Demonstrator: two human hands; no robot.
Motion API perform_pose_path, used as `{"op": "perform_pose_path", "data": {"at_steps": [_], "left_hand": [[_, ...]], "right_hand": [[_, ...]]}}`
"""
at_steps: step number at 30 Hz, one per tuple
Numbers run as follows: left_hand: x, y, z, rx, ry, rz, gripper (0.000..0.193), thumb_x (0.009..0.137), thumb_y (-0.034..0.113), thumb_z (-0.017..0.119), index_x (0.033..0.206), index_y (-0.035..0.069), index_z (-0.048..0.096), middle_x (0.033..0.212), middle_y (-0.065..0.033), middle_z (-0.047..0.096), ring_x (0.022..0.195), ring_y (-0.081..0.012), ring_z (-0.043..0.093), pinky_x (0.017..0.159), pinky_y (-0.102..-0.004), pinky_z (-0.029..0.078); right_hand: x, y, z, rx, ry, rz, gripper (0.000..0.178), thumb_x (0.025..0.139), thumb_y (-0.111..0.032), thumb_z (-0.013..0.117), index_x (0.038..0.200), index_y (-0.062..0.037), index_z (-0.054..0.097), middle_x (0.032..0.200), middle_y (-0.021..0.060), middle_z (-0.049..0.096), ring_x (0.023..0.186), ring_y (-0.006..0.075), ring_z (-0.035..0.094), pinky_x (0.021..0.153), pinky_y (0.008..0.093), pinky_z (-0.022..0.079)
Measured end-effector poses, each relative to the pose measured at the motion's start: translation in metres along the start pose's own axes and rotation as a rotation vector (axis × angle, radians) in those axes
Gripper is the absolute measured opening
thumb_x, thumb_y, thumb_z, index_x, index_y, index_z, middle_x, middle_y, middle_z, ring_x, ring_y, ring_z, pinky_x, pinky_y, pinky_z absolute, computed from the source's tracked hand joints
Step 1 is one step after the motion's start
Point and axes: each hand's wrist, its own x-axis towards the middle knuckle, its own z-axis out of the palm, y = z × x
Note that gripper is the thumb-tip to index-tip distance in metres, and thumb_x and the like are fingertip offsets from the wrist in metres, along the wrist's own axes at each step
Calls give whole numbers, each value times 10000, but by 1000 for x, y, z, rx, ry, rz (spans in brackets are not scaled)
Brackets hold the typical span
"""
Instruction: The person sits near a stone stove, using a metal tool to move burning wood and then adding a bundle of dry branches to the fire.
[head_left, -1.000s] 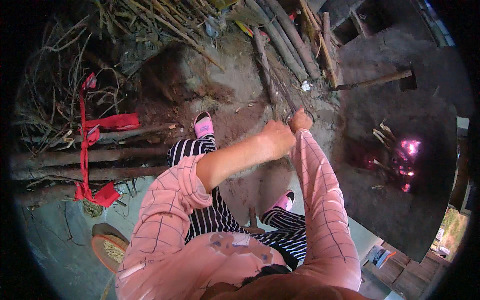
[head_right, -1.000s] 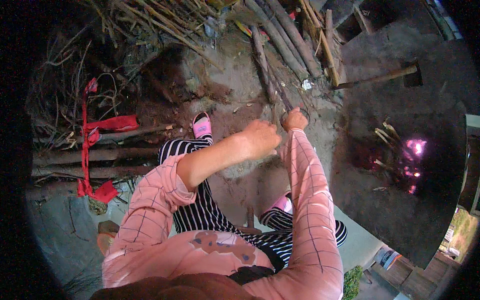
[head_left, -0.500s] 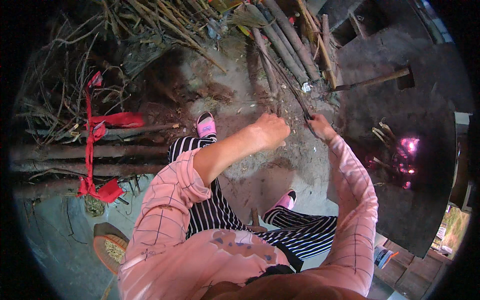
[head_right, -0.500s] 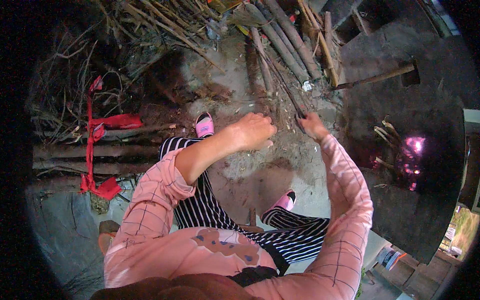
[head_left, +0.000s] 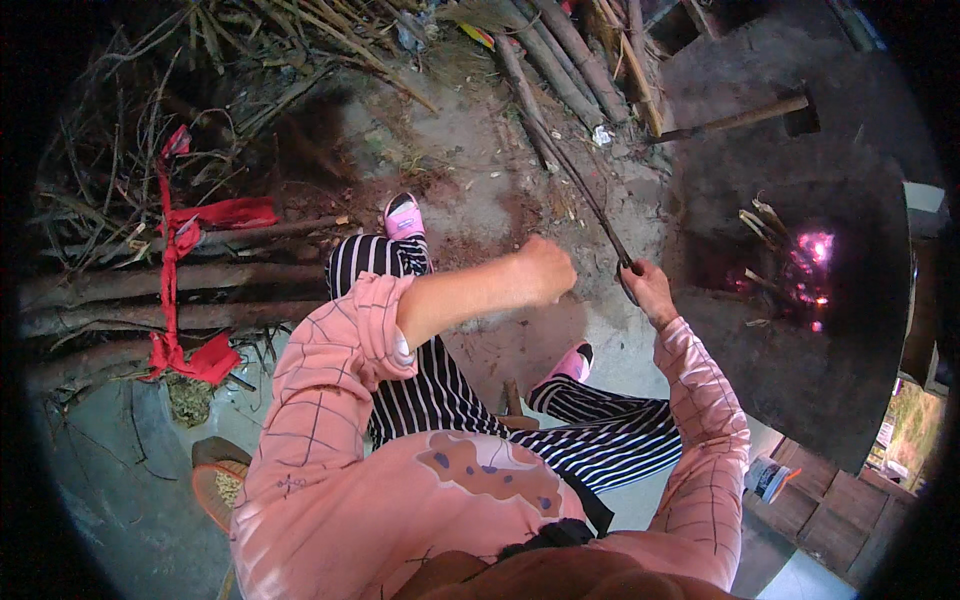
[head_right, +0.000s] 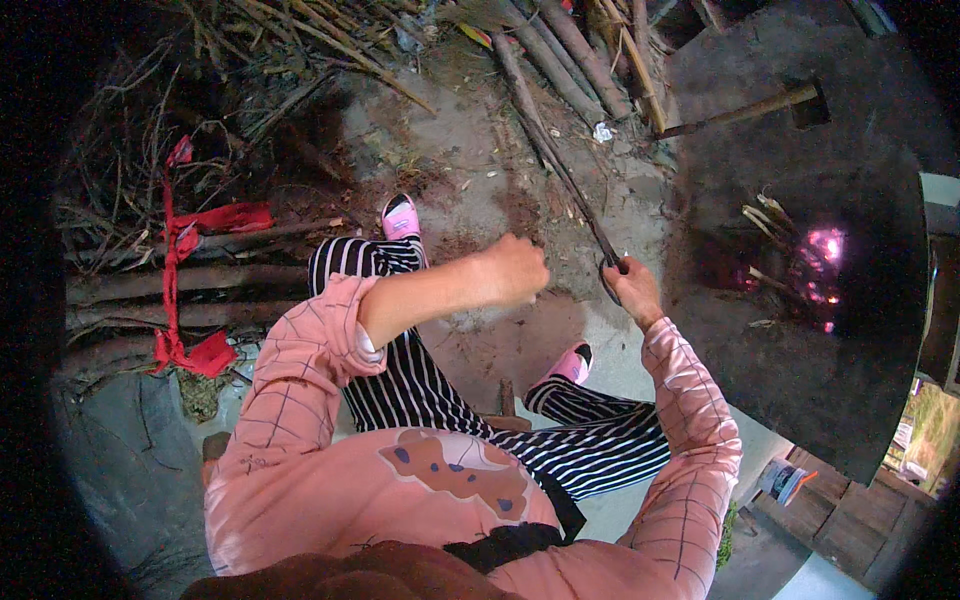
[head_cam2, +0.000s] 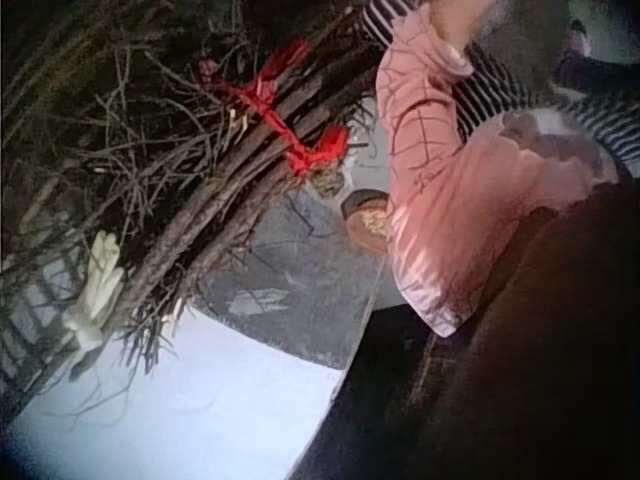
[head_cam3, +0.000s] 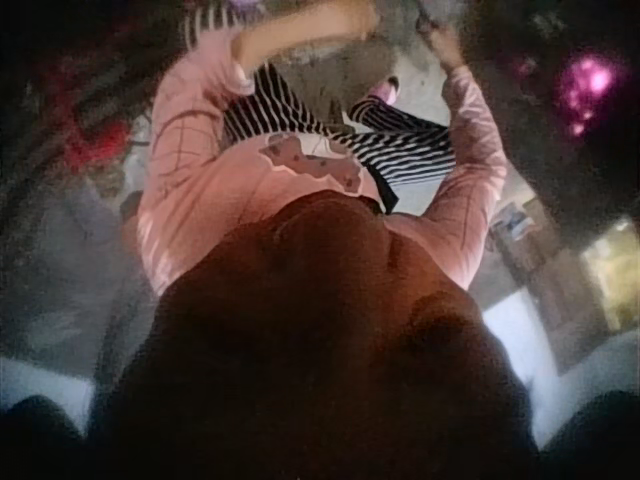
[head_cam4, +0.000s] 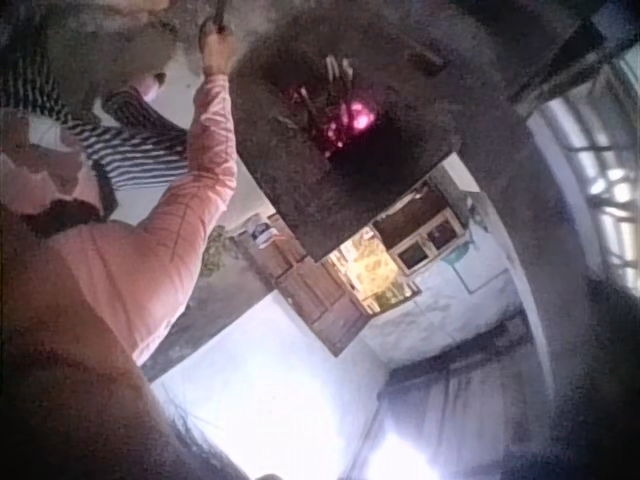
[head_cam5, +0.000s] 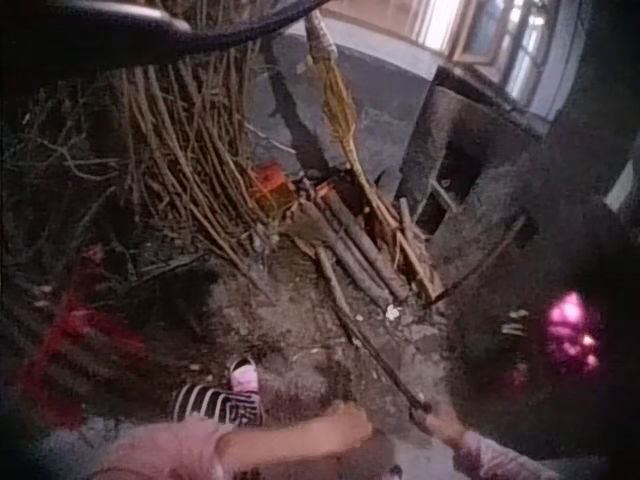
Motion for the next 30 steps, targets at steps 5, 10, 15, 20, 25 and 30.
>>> {"op": "perform_pose_path", "data": {"at_steps": [5,10,15,20,25,30], "left_hand": [[2,5,12,25,40,50,247,782,264,695,908,53,714,948,-139,666,980,-316,629,740,-468,498],[13,7,7,115,100,-4,195,759,183,679,906,61,719,957,-121,667,949,-289,628,738,-435,492],[16,2,-1,23,112,-16,186,779,190,669,907,64,718,968,-136,669,952,-293,632,746,-436,495],[16,-13,-11,14,128,-41,228,791,243,674,909,50,705,967,-144,669,960,-314,637,762,-449,503],[7,-31,-29,-110,198,14,300,821,304,663,912,18,669,960,-176,652,938,-347,639,797,-469,512],[-11,-48,-46,-55,551,57,267,871,289,628,908,26,654,883,-173,620,896,-365,633,771,-467,527]], "right_hand": [[28,-23,-8,-349,127,24,425,735,-446,648,847,-36,625,809,191,671,798,360,644,715,435,481],[118,-19,12,-579,98,-27,389,755,-440,618,857,-65,646,846,187,687,846,360,668,744,446,515],[202,-12,75,-725,361,38,289,862,-261,558,895,17,627,885,167,707,855,367,688,754,480,537],[188,-32,44,-819,193,-132,256,794,-222,613,917,-3,665,910,183,704,859,363,688,778,461,546],[151,-51,-29,-397,-153,-201,306,732,-274,681,796,23,642,724,138,640,681,220,617,636,389,473],[76,-39,-90,-150,-361,-280,272,812,-242,699,672,-42,579,598,-71,423,578,54,392,481,314,300]]}}
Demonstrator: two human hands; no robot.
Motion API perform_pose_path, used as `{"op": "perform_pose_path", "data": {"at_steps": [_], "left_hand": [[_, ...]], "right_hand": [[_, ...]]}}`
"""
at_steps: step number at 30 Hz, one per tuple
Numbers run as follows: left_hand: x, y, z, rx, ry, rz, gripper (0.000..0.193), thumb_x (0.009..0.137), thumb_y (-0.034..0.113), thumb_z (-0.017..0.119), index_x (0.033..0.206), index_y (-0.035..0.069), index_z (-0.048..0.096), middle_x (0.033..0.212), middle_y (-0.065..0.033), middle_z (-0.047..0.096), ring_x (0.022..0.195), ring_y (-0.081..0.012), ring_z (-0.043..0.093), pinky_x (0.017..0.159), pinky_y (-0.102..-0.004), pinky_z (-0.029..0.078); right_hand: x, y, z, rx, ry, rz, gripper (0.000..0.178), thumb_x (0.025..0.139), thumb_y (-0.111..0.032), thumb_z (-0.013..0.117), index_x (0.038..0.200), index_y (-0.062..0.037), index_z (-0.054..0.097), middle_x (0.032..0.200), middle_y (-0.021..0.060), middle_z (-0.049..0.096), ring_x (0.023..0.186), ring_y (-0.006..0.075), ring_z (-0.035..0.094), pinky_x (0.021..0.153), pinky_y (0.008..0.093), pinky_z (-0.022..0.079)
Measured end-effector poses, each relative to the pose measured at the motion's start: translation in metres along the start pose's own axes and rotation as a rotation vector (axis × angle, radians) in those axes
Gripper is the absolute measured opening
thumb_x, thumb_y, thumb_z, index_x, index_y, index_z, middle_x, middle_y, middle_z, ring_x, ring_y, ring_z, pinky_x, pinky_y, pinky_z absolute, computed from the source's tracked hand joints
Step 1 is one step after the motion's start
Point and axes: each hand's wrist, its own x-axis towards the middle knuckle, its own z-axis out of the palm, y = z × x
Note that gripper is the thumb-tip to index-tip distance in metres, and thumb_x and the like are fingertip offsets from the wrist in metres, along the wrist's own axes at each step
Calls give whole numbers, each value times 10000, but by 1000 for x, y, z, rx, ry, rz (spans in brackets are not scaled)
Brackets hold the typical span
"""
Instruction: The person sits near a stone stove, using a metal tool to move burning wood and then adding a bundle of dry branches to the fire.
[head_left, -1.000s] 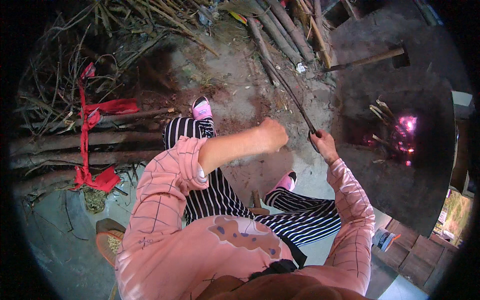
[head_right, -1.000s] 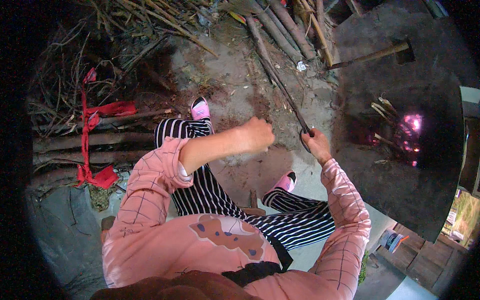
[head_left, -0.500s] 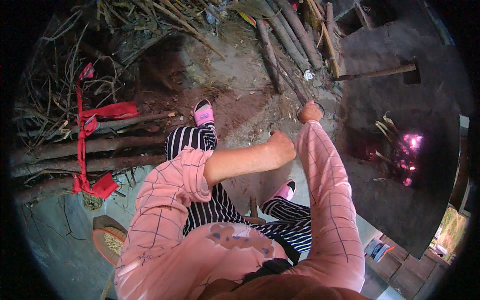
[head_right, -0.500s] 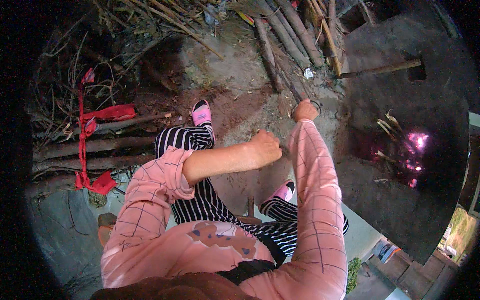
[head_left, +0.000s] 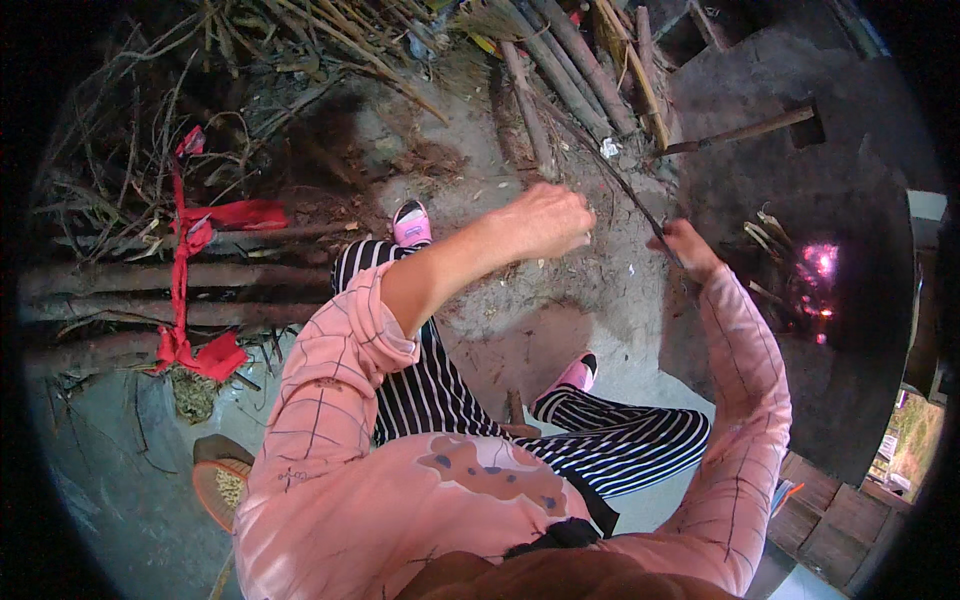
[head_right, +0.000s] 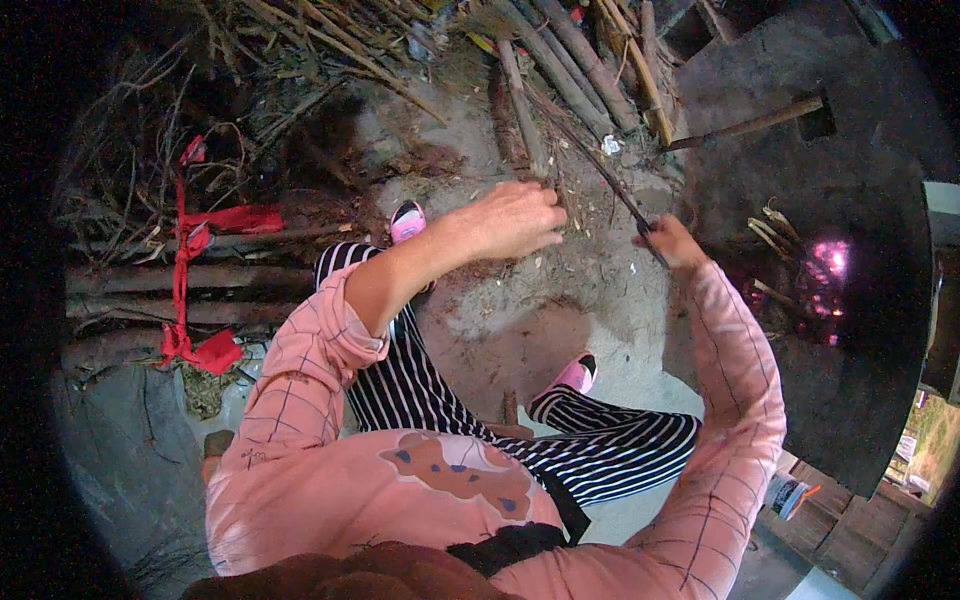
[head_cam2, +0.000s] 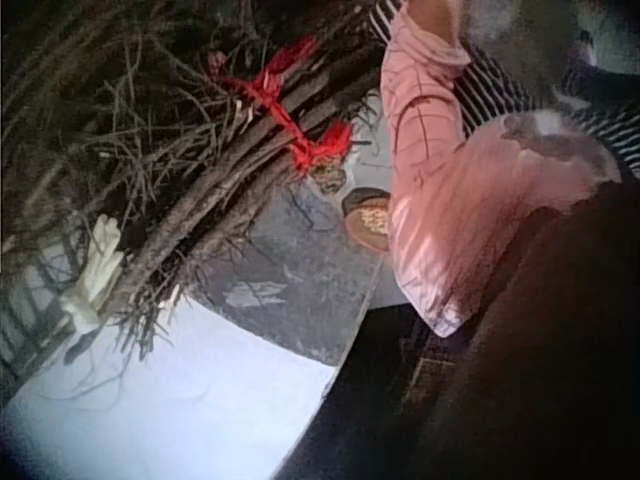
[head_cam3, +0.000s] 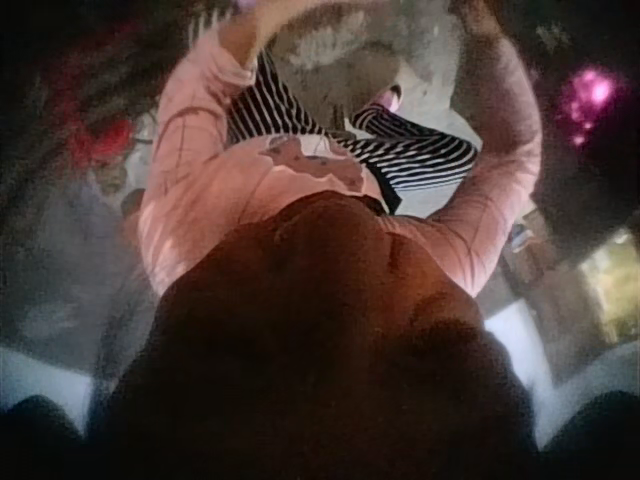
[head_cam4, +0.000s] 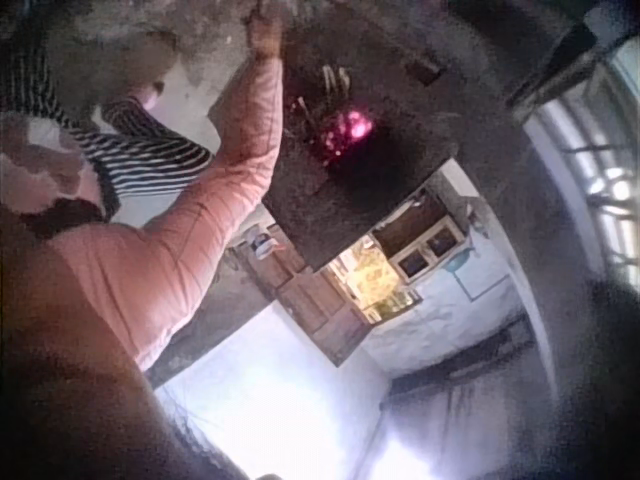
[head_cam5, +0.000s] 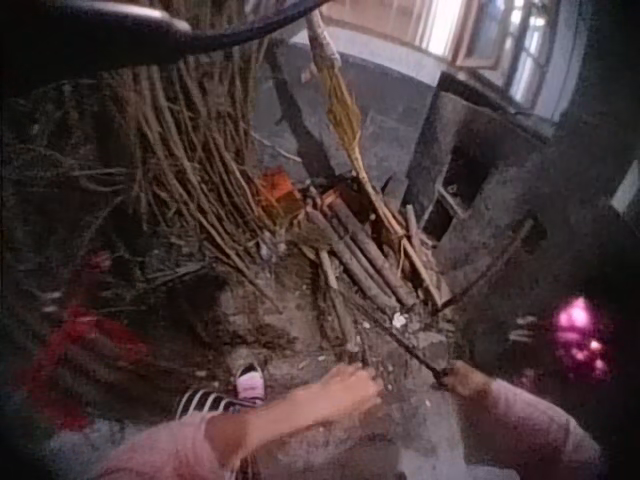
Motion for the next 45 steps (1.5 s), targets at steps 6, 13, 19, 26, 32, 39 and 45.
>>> {"op": "perform_pose_path", "data": {"at_steps": [6,13,19,26,32,39,45], "left_hand": [[-5,-5,-4,10,59,-80,252,866,284,633,879,34,660,893,-165,612,890,-356,627,757,-461,536],[4,-58,16,72,543,-298,139,799,198,701,844,67,694,931,-154,614,903,-345,588,775,-468,483],[20,-77,101,-494,276,-754,167,749,228,747,724,71,700,737,-125,672,748,-249,648,690,-386,497],[44,-108,192,-327,37,-720,201,752,287,732,761,86,721,765,-98,698,713,-213,655,667,-368,507],[74,-187,290,-660,51,-1064,272,730,359,700,798,99,738,823,-127,707,799,-298,677,734,-391,515],[135,-250,354,-511,260,-1187,395,741,424,704,866,50,694,877,-154,702,816,-307,674,750,-408,514],[173,-285,372,-452,171,-1317,558,712,513,728,968,22,664,963,-172,693,915,-336,666,807,-433,513]], "right_hand": [[-124,7,74,472,57,388,236,858,-248,683,869,-13,662,554,-73,430,456,48,377,413,239,256],[-174,29,130,851,191,422,265,910,-264,554,890,-9,626,594,-55,382,464,50,306,395,232,192],[-174,28,140,1116,226,427,265,917,-263,519,870,-19,612,595,-51,368,479,59,306,403,232,191],[-172,41,100,1169,147,514,401,953,-340,498,860,40,585,659,-9,503,491,66,440,414,209,335],[-187,27,90,667,555,348,413,1022,-438,373,1082,-61,530,757,70,610,572,65,487,512,194,369],[-160,11,77,328,538,345,442,990,-387,416,825,1,550,613,96,478,568,180,473,550,330,381],[-147,20,65,427,640,448,581,985,-499,347,753,0,533,612,40,482,563,129,442,513,290,319]]}}
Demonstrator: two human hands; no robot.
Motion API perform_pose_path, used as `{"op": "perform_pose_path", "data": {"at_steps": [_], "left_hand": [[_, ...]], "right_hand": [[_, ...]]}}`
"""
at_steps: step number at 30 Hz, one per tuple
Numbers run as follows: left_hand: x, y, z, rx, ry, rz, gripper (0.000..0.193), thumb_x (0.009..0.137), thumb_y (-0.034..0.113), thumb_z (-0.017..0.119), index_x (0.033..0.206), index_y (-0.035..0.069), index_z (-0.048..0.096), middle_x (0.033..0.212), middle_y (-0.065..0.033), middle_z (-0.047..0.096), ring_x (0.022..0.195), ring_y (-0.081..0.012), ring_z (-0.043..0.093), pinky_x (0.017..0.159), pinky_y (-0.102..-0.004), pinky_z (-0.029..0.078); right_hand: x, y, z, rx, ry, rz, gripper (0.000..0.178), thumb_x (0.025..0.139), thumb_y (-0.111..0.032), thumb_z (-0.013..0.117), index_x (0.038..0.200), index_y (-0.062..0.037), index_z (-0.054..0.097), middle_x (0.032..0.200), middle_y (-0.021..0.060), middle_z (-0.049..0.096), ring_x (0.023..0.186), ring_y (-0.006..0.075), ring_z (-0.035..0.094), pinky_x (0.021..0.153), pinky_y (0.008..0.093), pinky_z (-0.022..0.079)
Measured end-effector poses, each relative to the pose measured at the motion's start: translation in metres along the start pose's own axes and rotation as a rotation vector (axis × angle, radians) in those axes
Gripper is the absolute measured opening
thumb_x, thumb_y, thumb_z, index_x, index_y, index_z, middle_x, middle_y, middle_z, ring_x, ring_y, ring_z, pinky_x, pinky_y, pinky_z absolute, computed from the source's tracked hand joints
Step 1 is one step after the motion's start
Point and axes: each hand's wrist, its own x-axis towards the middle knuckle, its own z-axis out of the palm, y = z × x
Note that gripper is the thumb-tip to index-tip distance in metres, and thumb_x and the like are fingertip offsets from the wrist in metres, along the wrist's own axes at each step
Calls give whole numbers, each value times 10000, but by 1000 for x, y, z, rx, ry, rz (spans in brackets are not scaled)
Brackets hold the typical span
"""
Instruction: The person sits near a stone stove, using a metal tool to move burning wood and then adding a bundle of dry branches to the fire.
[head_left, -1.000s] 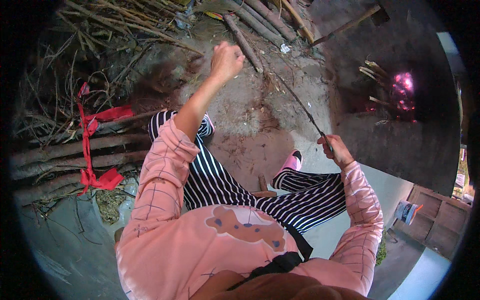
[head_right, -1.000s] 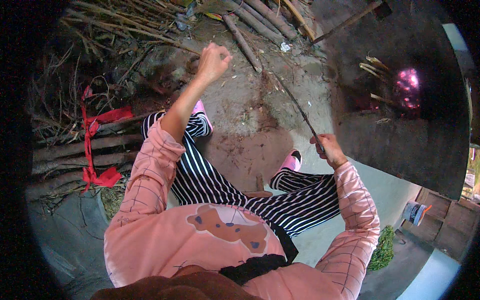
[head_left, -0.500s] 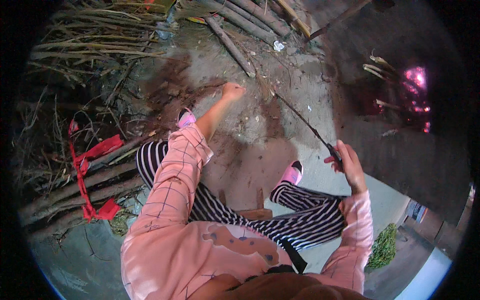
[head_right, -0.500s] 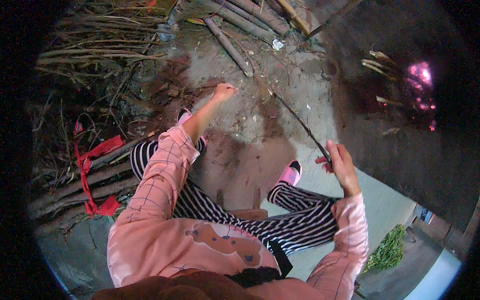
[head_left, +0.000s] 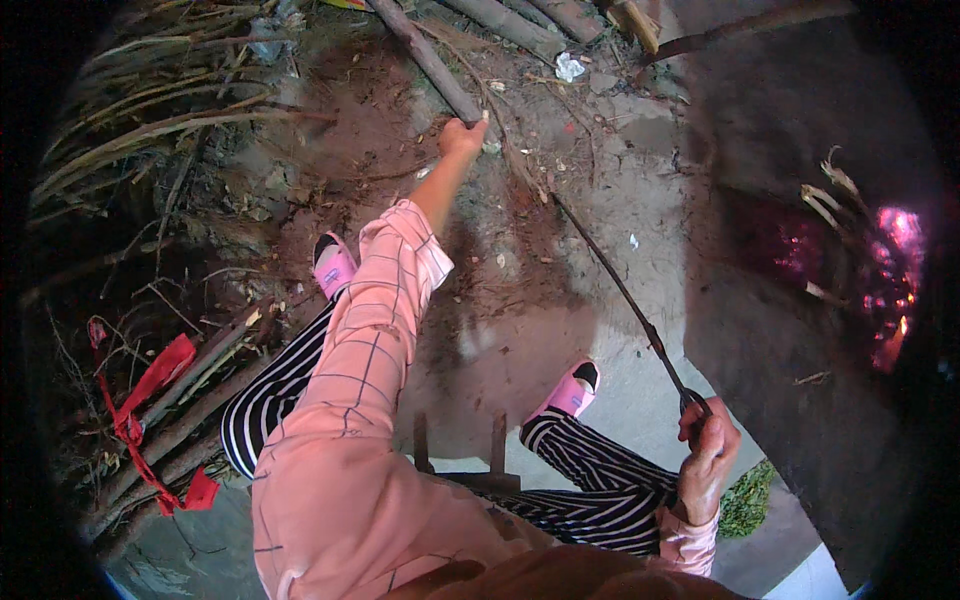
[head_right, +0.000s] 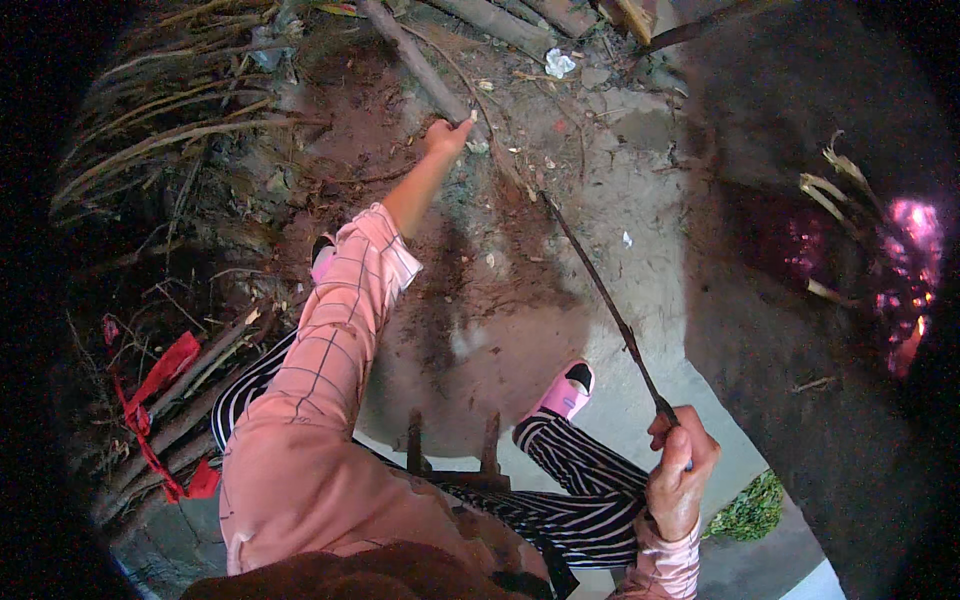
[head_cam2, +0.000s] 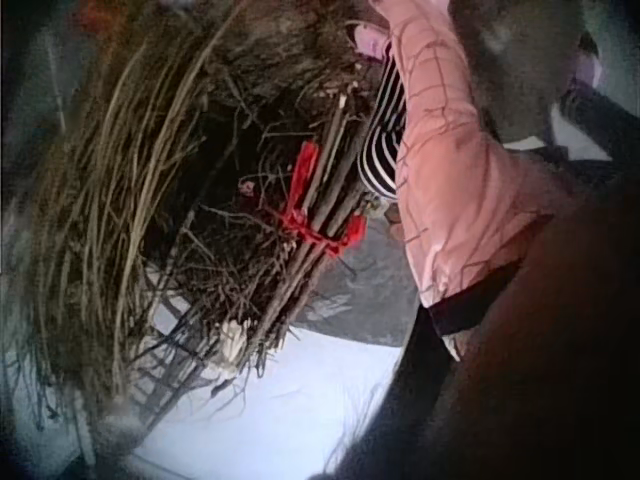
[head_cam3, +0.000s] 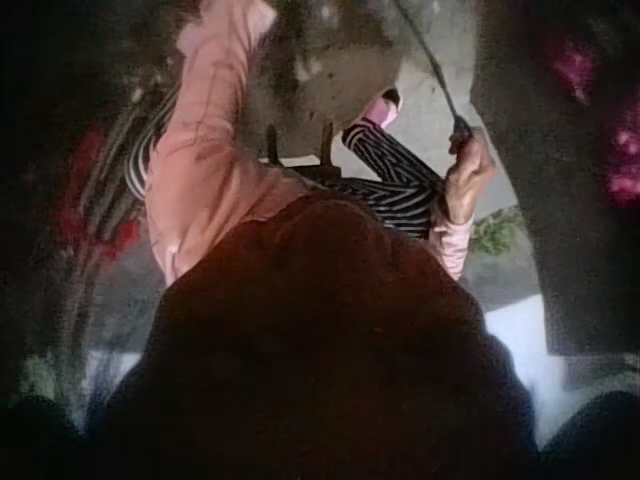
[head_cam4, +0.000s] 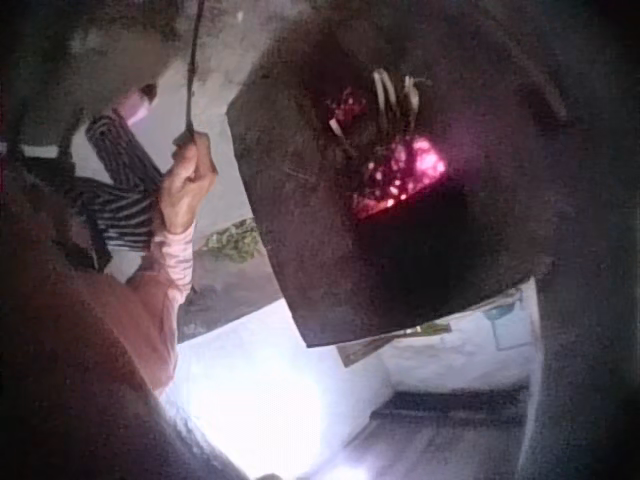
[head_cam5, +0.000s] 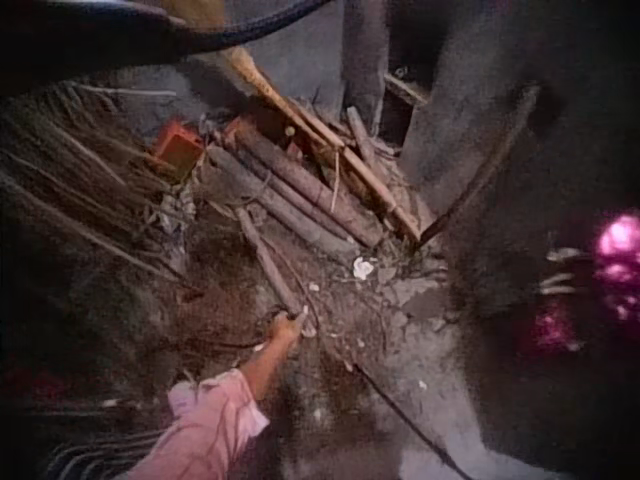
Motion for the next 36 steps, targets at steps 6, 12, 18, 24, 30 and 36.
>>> {"op": "perform_pose_path", "data": {"at_steps": [6,12,18,24,30,36], "left_hand": [[3,13,-2,-304,33,-19,550,661,396,829,1003,8,641,1015,-158,675,873,-293,652,773,-391,506],[-53,93,-71,-1087,-435,-96,264,775,204,788,893,93,580,783,-8,552,618,-101,468,505,-251,363],[-132,144,-187,-1594,-693,75,210,855,241,710,917,102,566,791,-37,574,581,-116,430,474,-247,301],[-298,127,-203,-1681,-916,68,337,874,267,669,1121,58,572,1093,-153,649,898,-217,615,613,-281,433],[-406,48,-204,-1320,-958,-153,325,836,283,711,1081,99,602,988,-74,672,779,-182,634,600,-290,479],[-419,-31,-214,-1082,-844,-290,287,798,300,740,983,124,609,904,-35,673,690,-163,627,612,-295,502]], "right_hand": [[9,-3,2,3,42,-61,577,1000,-470,339,730,4,527,612,41,493,548,125,448,502,287,316],[6,-1,5,31,43,-75,492,1009,-392,375,733,-12,521,616,26,478,552,103,428,503,272,311],[3,1,7,-38,64,-114,479,1021,-370,377,714,-28,511,600,12,455,531,83,428,494,266,326],[5,8,7,-61,176,-111,513,980,-412,433,688,-17,581,554,94,497,524,195,498,596,341,425],[10,29,-4,7,134,-119,595,963,-520,390,693,-35,605,526,79,526,527,194,561,599,341,442],[15,47,0,24,150,-130,621,954,-558,370,693,-48,610,532,83,543,545,205,591,608,343,453]]}}
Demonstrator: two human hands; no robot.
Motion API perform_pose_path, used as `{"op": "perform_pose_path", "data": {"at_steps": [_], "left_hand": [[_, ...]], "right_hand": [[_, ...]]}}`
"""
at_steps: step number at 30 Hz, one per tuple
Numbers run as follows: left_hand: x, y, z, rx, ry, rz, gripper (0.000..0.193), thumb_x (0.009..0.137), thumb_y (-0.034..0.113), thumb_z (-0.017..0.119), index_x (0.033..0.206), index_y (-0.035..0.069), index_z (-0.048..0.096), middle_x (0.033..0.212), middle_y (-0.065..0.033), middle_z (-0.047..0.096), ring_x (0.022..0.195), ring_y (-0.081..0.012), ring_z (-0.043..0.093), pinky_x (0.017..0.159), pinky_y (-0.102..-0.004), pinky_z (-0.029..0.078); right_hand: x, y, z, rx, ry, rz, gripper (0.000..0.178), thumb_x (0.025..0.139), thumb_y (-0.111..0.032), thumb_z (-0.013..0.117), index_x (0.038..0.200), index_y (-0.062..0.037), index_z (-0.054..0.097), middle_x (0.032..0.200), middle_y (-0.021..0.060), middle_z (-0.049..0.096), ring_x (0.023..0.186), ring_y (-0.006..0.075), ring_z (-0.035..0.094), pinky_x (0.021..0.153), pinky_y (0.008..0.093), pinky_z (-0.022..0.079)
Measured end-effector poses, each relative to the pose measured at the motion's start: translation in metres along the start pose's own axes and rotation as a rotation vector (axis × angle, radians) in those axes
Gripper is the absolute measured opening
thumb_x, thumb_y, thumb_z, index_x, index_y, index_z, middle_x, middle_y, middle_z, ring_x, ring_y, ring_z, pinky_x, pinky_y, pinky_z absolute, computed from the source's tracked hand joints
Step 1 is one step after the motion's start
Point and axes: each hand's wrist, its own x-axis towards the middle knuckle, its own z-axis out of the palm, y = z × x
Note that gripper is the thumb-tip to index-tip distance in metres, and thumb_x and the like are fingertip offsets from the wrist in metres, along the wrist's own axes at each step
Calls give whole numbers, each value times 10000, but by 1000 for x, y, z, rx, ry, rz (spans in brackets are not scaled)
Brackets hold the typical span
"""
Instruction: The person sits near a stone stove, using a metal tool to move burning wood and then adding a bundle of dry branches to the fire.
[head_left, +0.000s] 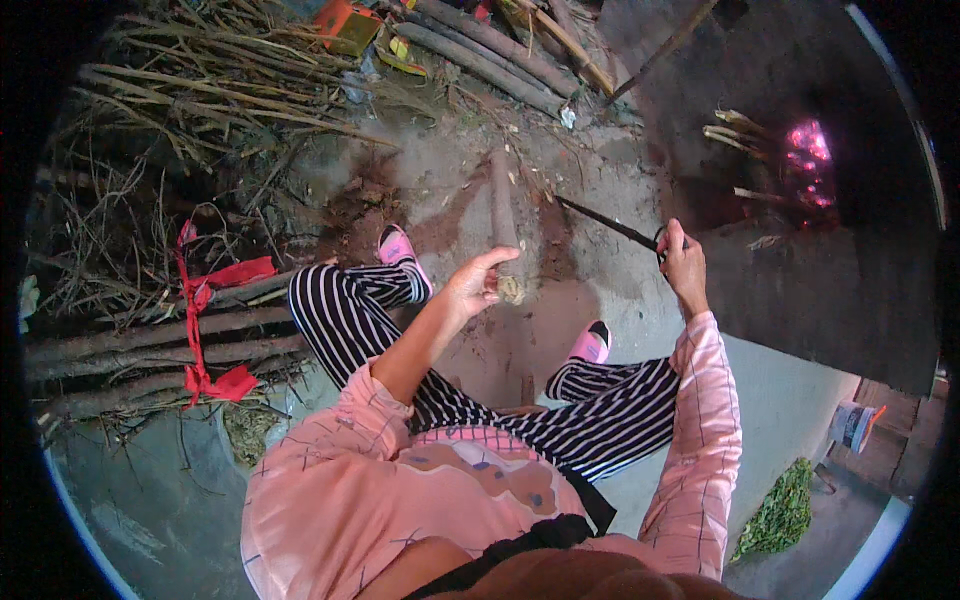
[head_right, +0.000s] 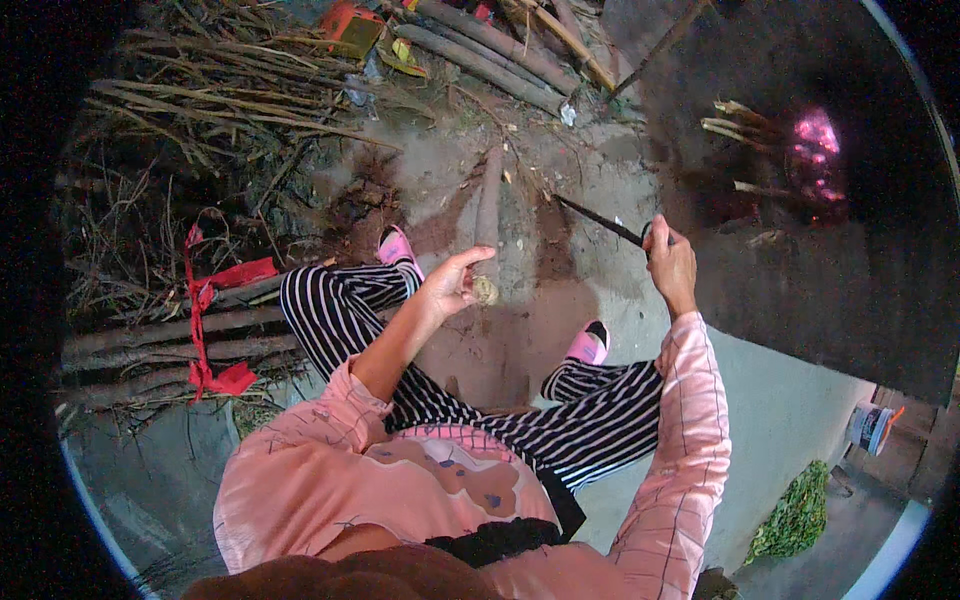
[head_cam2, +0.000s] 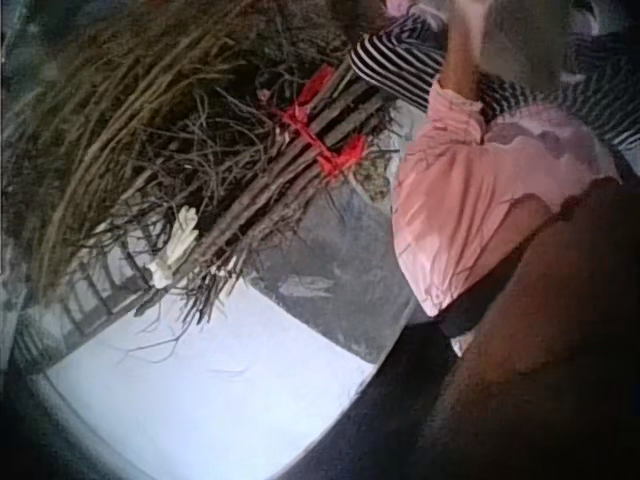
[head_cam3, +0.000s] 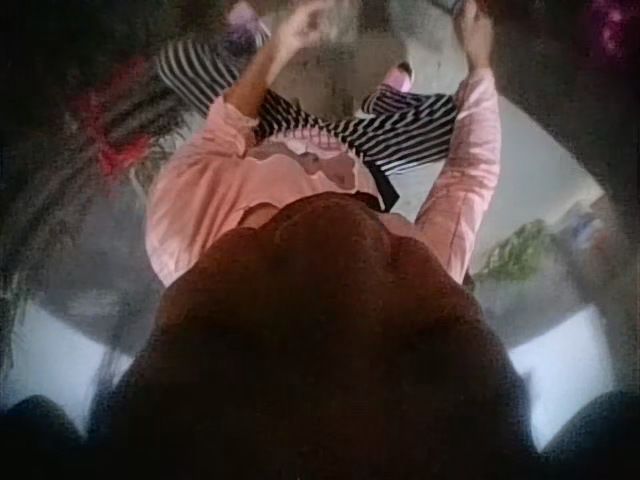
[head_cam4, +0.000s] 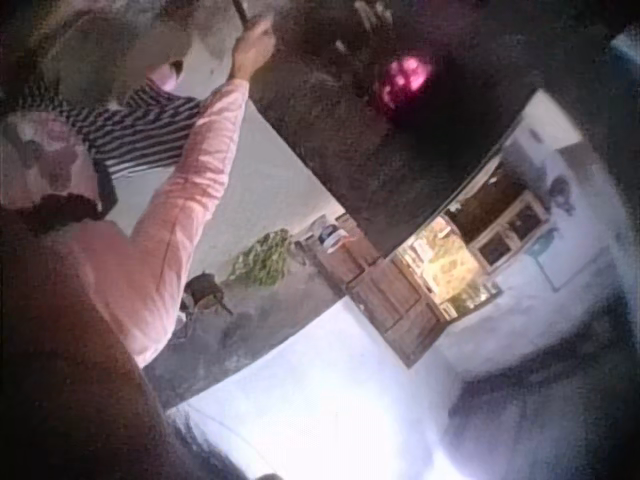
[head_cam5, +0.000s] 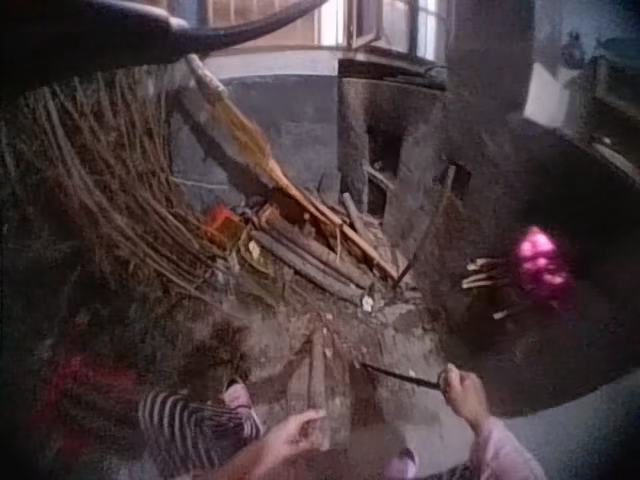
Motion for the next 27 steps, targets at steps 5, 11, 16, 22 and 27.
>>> {"op": "perform_pose_path", "data": {"at_steps": [5,11,16,22,27], "left_hand": [[-8,-3,-16,-123,77,-23,347,761,318,769,994,121,603,862,-37,657,764,-176,627,692,-363,517],[-33,7,-15,363,126,-3,323,821,321,687,1000,56,646,815,-72,670,719,-197,631,646,-372,516],[-78,47,-4,728,198,201,323,727,317,717,874,52,603,655,-22,555,558,-130,554,485,-300,450],[-98,99,15,692,-28,77,558,698,327,760,1105,-16,593,972,-46,598,941,-146,549,861,-280,423],[-96,99,9,796,-50,202,648,656,249,779,1197,-28,553,1050,-54,592,1020,-161,538,912,-284,406]], "right_hand": [[-2,5,1,-41,11,-15,614,939,-580,379,676,-75,608,542,82,563,556,219,603,628,357,463],[-3,14,10,-82,69,28,594,933,-581,390,813,-103,722,674,140,655,689,297,656,724,405,487],[-15,13,21,-73,-138,46,581,953,-550,376,784,-81,676,661,145,643,704,342,646,731,413,483],[-35,-26,42,-264,-194,-133,587,960,-516,388,740,-52,672,661,204,625,688,416,620,702,446,477],[-31,-32,39,-184,-174,-74,591,976,-483,401,676,-38,649,577,138,576,594,294,602,636,394,465]]}}
